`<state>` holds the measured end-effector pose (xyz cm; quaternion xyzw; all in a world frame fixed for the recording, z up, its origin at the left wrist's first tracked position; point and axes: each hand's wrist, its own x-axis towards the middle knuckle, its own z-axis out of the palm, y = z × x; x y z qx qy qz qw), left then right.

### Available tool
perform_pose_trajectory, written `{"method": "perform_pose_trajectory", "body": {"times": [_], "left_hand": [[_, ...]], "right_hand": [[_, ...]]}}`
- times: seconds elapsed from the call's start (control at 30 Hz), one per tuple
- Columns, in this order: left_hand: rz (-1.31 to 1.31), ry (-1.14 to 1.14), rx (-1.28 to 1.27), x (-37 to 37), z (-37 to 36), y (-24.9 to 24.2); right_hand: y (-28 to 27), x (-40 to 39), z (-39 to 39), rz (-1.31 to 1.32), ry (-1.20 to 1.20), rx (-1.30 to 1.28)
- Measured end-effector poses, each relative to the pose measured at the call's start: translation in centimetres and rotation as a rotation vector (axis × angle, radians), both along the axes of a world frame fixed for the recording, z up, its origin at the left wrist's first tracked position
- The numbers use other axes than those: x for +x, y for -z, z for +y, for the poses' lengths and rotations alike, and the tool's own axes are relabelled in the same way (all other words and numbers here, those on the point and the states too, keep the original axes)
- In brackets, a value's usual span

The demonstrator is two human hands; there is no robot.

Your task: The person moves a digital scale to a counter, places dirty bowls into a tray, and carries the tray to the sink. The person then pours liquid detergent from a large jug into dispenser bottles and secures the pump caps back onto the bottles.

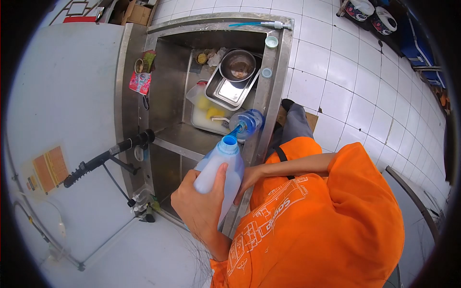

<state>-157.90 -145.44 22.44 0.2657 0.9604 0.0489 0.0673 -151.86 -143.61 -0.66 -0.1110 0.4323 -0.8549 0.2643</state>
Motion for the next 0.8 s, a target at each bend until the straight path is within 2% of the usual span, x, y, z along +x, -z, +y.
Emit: {"method": "perform_pose_trajectory", "body": {"times": [0.8], "left_hand": [[-0.001, 0.026, 0.002, 0.0, 0.0, 0.0]], "right_hand": [[0.9, 0.0, -0.8, 0.026, 0.015, -0.038]]}}
